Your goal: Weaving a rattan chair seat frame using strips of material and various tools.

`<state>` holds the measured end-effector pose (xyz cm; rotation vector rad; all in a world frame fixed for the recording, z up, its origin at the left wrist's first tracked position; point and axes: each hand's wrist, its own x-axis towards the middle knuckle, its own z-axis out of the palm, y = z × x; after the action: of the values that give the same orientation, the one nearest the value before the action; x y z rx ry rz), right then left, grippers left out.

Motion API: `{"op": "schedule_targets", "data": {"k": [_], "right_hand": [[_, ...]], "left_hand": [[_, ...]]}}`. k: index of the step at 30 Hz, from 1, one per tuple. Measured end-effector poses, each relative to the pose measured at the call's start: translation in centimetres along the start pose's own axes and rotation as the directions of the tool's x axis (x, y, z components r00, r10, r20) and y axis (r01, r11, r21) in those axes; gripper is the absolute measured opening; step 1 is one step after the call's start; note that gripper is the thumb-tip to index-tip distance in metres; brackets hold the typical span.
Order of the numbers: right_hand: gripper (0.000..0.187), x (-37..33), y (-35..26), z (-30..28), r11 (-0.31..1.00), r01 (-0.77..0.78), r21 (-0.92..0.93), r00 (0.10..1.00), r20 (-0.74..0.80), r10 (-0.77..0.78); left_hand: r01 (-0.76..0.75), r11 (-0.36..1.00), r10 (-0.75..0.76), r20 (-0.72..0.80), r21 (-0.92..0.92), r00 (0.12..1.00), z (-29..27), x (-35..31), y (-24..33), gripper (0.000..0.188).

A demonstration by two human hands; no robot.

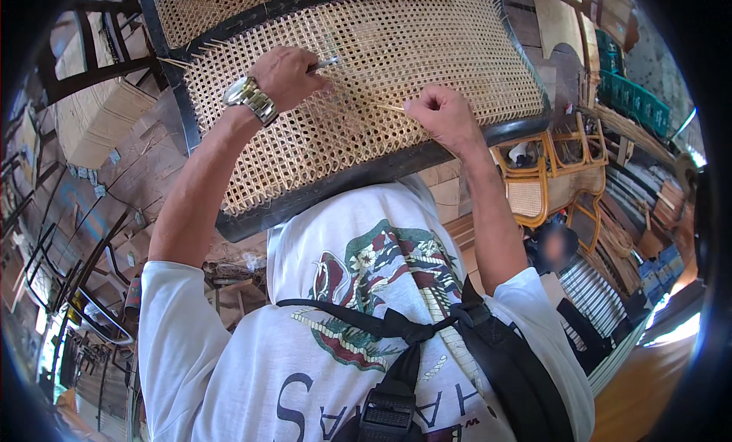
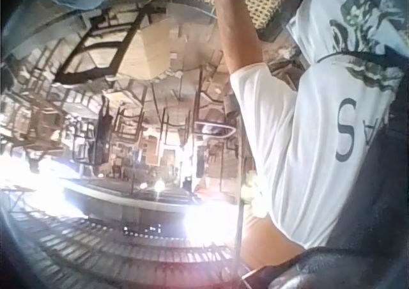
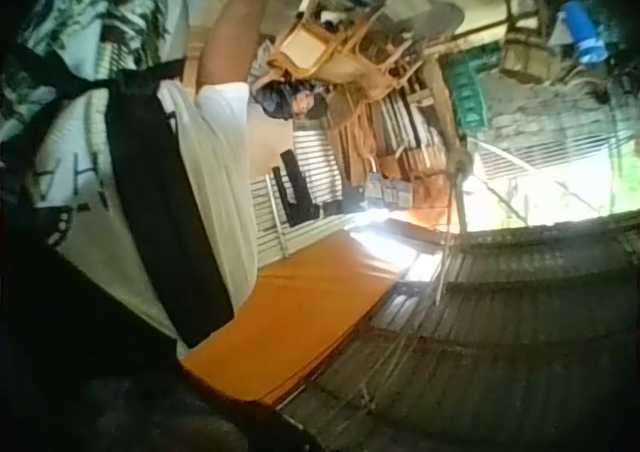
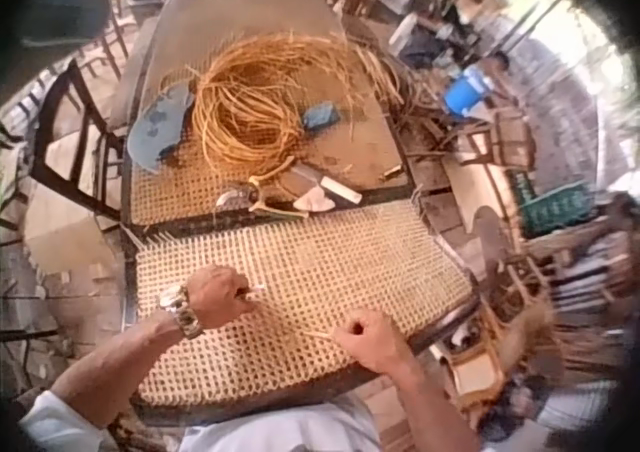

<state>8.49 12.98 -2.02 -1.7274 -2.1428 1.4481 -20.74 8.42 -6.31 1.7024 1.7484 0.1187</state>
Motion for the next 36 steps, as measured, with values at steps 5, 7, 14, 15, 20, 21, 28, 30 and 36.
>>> {"op": "schedule_targets", "data": {"k": [5,7,14,15,20,21,28,30,36], "right_hand": [[0.032,-0.3,-1.8,2.2,0.982,0.041,-0.184,0.999,-0.023,-0.046],[0.033,-0.1,-2.7,3.1,0.964,0.057,-0.259,0.997,-0.044,-0.070],[0.022,-1.0,-2.2,3.1,0.968,0.210,-0.140,0.976,-0.027,-0.216],[0.020,-1.1,-1.8,3.5,0.960,0.220,-0.174,0.970,-0.067,-0.234],[0.015,-0.5,-1.2,4.6,0.959,0.226,-0.171,0.951,-0.175,-0.255],[0.015,-0.5,-1.1,4.6,0.947,0.261,-0.187,0.944,-0.155,-0.291],[0.014,-0.2,-0.5,5.0,0.922,0.316,-0.225,0.911,-0.200,-0.361],[0.014,0.0,-0.3,5.2,0.917,0.322,-0.236,0.909,-0.194,-0.369],[0.013,-0.1,-0.5,5.2,0.885,0.387,-0.258,0.872,-0.209,-0.442]], "left_hand": [[0.094,0.993,-0.097,-0.046,-0.075,0.994,0.1,-0.8,-2.3,0.050],[0.132,0.991,-0.132,0.018,-0.015,0.991,-2.6,-1.1,-4.8,0.053],[0.146,0.961,-0.067,-0.314,0.235,0.947,-4.3,-0.8,-6.2,0.040],[0.057,0.967,0.028,-0.325,0.249,0.945,-4.0,-0.9,-5.5,0.035],[-0.326,0.934,0.339,-0.077,0.146,0.938,0.8,-0.7,0.6,0.019],[-0.243,0.958,0.243,0.016,0.151,0.970,0.1,-0.9,2.2,0.021],[0.002,0.997,-0.017,0.198,0.076,0.980,0.4,0.6,2.9,0.029],[0.001,0.993,-0.029,0.240,0.115,0.970,-0.6,1.0,3.9,0.031],[-0.188,0.977,0.170,0.160,0.099,0.972,0.9,1.1,1.2,0.040]]}}
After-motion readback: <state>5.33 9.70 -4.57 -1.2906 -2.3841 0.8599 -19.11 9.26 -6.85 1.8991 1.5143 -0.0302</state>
